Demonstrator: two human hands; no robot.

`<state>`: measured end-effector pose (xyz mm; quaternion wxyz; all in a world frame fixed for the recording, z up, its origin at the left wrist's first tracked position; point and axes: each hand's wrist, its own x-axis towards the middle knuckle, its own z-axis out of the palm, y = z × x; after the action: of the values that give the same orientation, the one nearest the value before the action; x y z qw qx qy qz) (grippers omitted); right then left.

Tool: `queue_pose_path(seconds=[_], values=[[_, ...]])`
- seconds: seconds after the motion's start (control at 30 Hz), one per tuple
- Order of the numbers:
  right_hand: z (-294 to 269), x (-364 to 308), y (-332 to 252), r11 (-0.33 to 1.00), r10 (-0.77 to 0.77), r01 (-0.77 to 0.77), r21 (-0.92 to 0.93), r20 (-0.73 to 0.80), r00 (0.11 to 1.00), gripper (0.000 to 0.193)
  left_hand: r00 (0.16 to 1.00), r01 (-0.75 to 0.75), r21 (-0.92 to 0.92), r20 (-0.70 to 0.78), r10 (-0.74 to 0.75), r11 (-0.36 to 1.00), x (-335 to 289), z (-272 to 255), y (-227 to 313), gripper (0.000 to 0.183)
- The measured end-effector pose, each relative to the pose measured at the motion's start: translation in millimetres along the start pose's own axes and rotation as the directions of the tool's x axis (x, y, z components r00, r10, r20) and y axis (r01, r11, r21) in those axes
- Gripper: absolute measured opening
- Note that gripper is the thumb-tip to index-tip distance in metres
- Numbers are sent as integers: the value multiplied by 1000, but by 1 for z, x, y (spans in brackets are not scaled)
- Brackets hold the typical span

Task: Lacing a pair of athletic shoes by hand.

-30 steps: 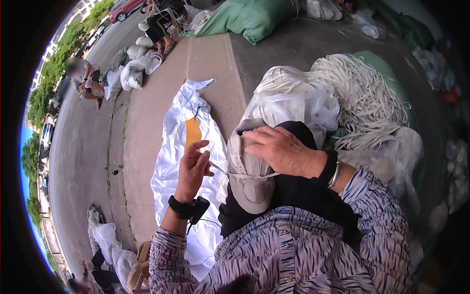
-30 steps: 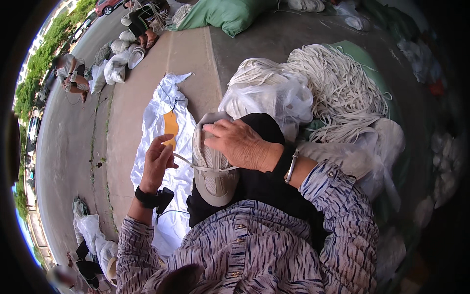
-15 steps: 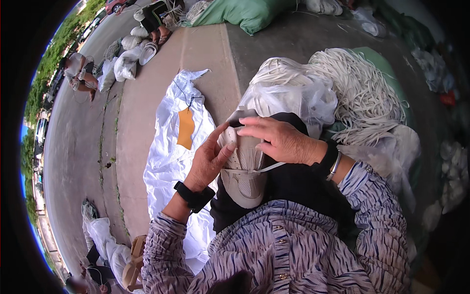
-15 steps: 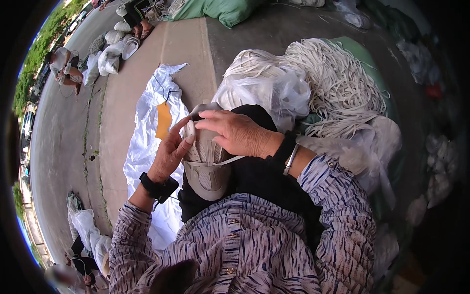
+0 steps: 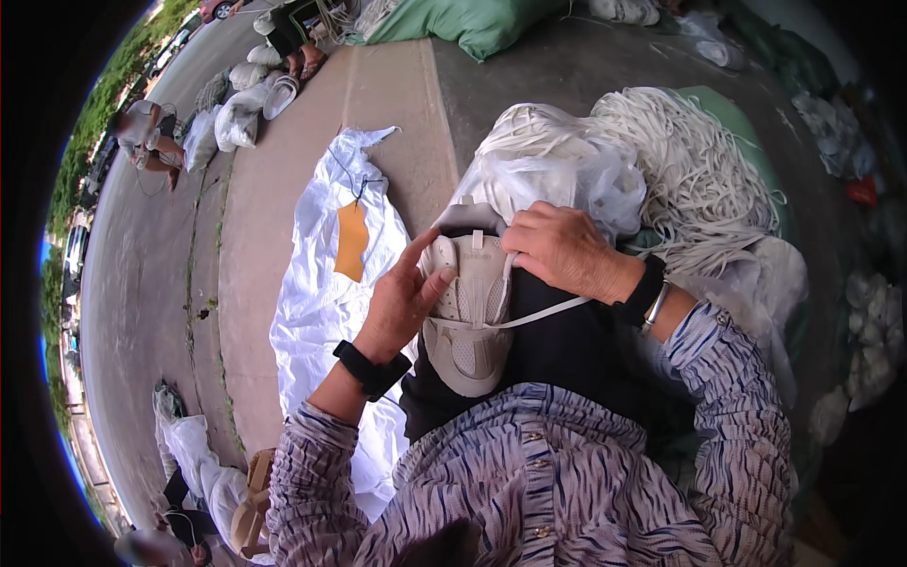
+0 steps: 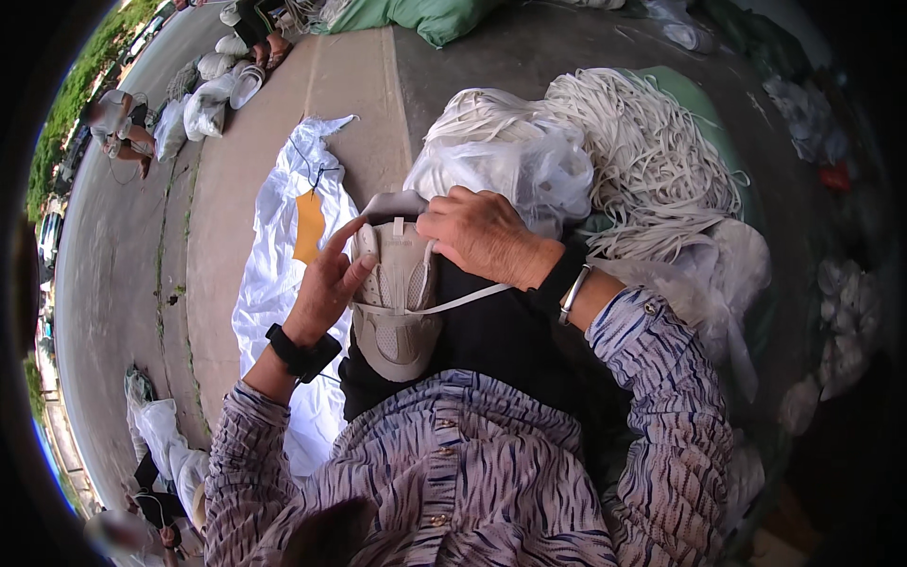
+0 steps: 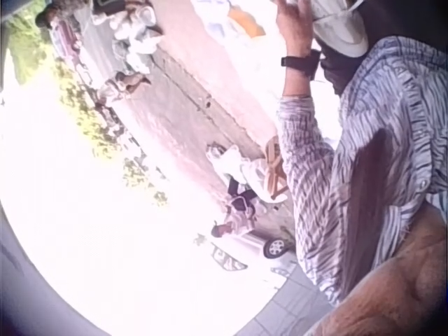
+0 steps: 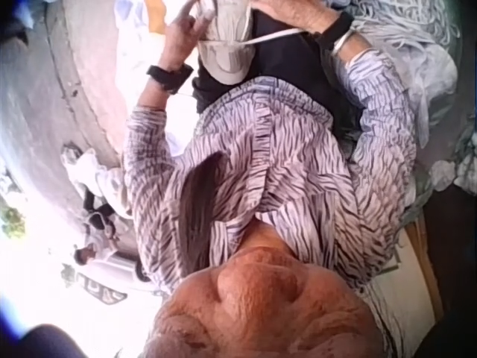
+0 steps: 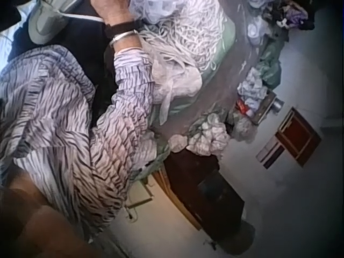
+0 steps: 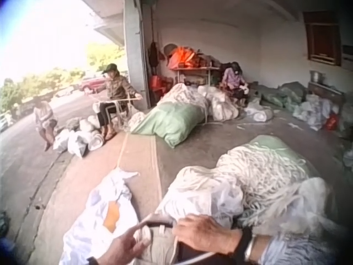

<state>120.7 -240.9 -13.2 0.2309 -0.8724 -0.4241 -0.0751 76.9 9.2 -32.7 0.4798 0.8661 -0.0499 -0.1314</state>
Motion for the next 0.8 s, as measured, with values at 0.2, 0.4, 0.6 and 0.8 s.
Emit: queue_pose_path(seconds=[0.2, 0.4, 0.6, 0.8], values=[[-2, -15, -25, 992, 118, -118, 39, -10, 993, 34, 997, 66, -312, 66, -48, 948, -7, -20, 10, 55], [-9, -60, -49, 996, 7, 8, -91, 170, 985, 15, 976, 119, -554, -88, -200, 824, -36, -81, -23, 30], [-39, -72, -63, 824, 57, -231, 517, 330, 942, 13, 896, 57, -668, -294, -333, 742, -53, -105, -74, 24], [-108, -127, -19, -343, 345, 130, 930, -4, 939, 35, 644, -221, -718, -616, -454, 660, -69, -157, -121, 25]])
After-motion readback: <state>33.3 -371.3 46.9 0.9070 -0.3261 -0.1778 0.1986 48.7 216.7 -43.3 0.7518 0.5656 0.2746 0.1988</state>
